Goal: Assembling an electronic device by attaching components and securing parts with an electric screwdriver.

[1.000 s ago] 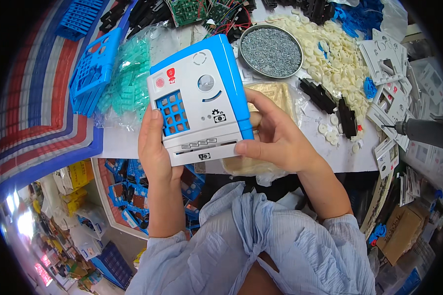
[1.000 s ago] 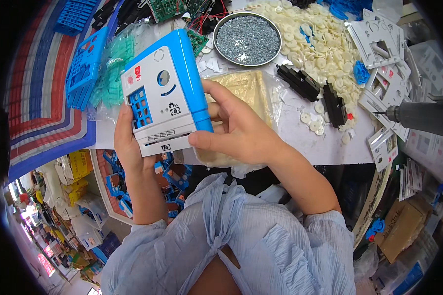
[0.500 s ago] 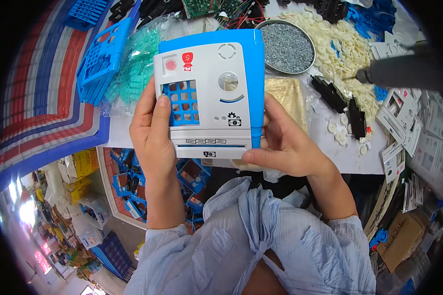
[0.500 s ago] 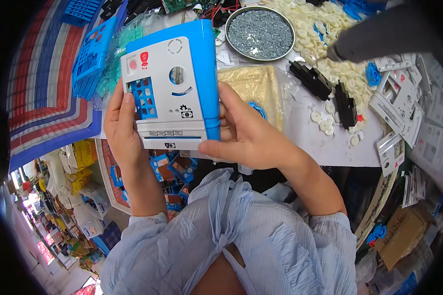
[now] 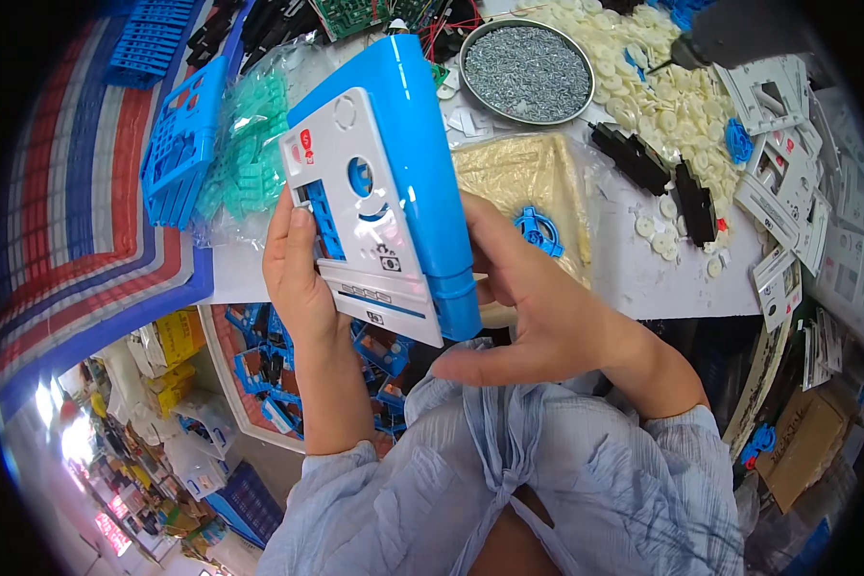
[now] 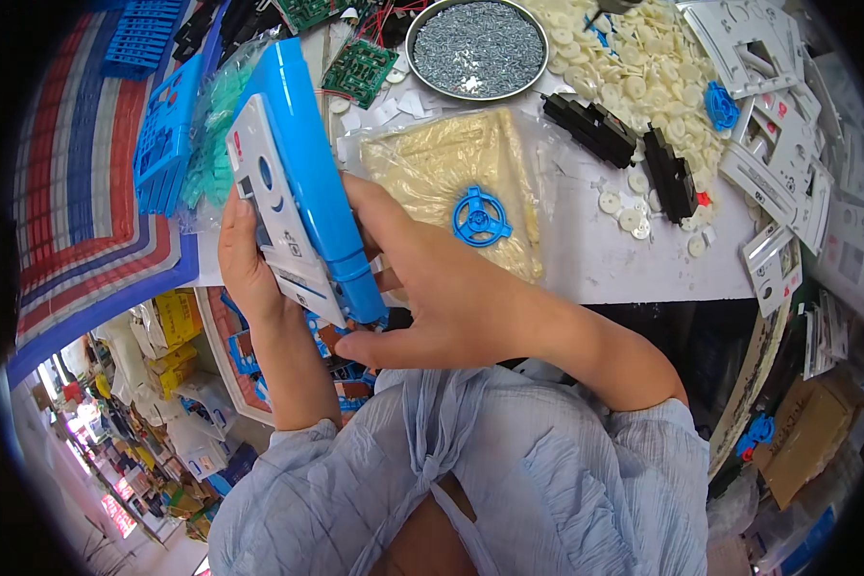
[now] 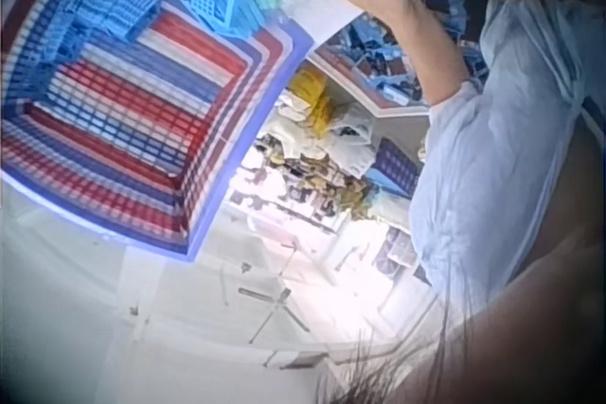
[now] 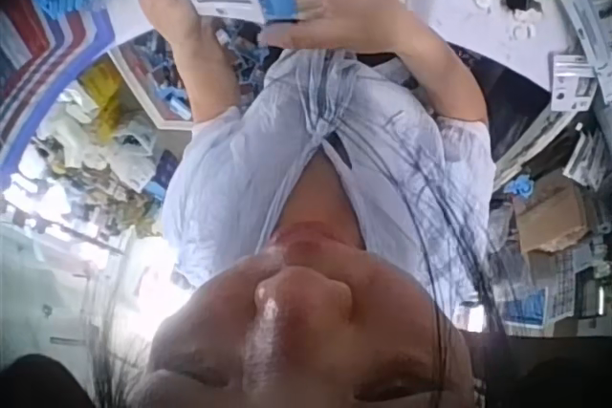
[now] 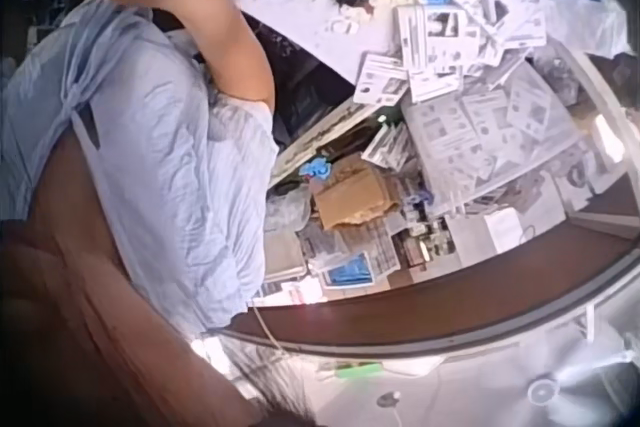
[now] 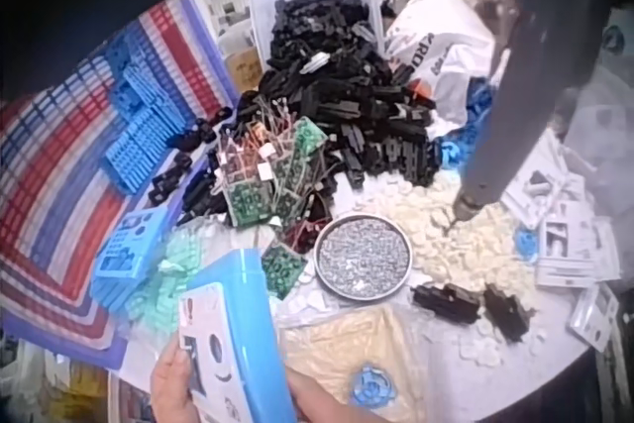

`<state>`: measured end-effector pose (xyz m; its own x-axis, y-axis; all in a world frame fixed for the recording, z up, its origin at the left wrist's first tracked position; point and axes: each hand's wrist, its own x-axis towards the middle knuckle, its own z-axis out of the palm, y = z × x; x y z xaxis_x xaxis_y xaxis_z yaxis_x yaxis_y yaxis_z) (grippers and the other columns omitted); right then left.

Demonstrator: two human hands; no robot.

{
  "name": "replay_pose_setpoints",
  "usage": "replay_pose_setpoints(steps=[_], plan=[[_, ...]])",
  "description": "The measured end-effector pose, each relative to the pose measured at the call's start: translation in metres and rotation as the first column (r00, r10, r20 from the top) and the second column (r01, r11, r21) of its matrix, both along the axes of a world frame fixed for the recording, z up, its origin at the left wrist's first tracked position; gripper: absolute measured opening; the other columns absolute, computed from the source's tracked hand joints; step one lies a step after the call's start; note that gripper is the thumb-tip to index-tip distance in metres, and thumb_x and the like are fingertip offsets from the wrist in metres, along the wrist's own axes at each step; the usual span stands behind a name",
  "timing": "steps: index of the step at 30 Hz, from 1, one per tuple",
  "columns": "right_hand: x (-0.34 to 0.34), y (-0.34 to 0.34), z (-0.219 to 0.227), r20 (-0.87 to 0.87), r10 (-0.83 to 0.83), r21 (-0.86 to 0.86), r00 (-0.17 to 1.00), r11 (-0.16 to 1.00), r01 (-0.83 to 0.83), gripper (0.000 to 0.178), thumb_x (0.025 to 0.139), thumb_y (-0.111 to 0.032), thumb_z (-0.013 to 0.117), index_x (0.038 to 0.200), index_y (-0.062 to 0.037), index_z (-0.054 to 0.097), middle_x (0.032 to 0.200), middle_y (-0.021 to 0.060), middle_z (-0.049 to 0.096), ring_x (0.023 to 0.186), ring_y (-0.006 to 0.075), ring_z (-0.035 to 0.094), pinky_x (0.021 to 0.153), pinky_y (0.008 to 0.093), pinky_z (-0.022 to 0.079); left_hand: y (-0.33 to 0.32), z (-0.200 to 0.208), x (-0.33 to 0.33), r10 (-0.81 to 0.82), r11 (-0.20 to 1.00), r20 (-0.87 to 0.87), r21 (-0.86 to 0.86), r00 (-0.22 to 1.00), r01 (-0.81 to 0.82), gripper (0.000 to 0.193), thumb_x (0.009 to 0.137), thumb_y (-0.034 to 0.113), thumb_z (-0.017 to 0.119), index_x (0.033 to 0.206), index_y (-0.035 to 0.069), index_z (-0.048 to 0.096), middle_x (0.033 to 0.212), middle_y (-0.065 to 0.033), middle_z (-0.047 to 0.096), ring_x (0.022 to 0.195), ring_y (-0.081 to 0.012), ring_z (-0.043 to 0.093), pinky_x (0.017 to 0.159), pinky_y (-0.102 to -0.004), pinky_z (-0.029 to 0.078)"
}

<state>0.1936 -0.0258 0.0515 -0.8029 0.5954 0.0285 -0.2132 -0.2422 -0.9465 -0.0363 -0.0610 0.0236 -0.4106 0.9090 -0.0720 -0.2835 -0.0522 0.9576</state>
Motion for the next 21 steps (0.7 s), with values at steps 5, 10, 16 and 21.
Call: replay_pose_setpoints(steps=[5,10,16,21], plan=[[-0.003,-0.002,-0.003,-0.018,-0.048,0.038,0.999,0.998,0.049,0.103,0.086,-0.011,0.081,0.163,-0.0001,0.013,0.155,0.0169,0.041,0.139,0.0272,0.049,0.105,0.0392,0.053,-0.001,-0.001,0.001,0.045,0.998,0.003,0.034,0.999,-0.045,0.047,0.106,0.012,0.051,0.147,-0.010,0.046,0.131,-0.0187,0.067,0.111,-0.0191,0.070,0.093,-0.0312,0.058],[-0.005,-0.002,-0.025,-0.007,-0.177,0.274,0.984,0.946,0.173,0.090,0.092,-0.013,0.073,0.160,0.0026,0.015,0.145,0.0250,0.050,0.133,0.0301,0.055,0.103,0.0397,0.053,-0.010,0.014,0.001,0.163,0.982,-0.179,0.120,0.970,-0.143,0.047,0.107,0.011,0.050,0.148,-0.011,0.044,0.132,-0.0194,0.065,0.111,-0.0197,0.069,0.093,-0.0311,0.057],[-0.008,-0.007,-0.024,-0.217,-0.100,-0.267,0.971,0.963,0.040,0.082,0.094,0.009,0.061,0.161,0.0008,0.016,0.145,0.0197,0.050,0.134,0.0248,0.053,0.107,0.0387,0.052,-0.023,0.038,0.002,0.200,0.974,-0.376,0.174,0.905,-0.143,0.047,0.105,0.007,0.050,0.149,-0.011,0.043,0.134,-0.0215,0.064,0.112,-0.0202,0.069,0.096,-0.0311,0.055],[-0.009,-0.010,-0.022,-0.179,-0.098,-0.319,0.979,0.947,0.037,0.081,0.093,0.014,0.061,0.161,0.0001,0.018,0.145,0.0176,0.050,0.132,0.0235,0.055,0.105,0.0374,0.054,-0.021,0.046,-0.001,0.216,0.973,-0.387,0.160,0.896,-0.166,0.049,0.104,0.005,0.049,0.150,-0.012,0.040,0.136,-0.0248,0.062,0.114,-0.0218,0.069,0.095,-0.0320,0.058]])
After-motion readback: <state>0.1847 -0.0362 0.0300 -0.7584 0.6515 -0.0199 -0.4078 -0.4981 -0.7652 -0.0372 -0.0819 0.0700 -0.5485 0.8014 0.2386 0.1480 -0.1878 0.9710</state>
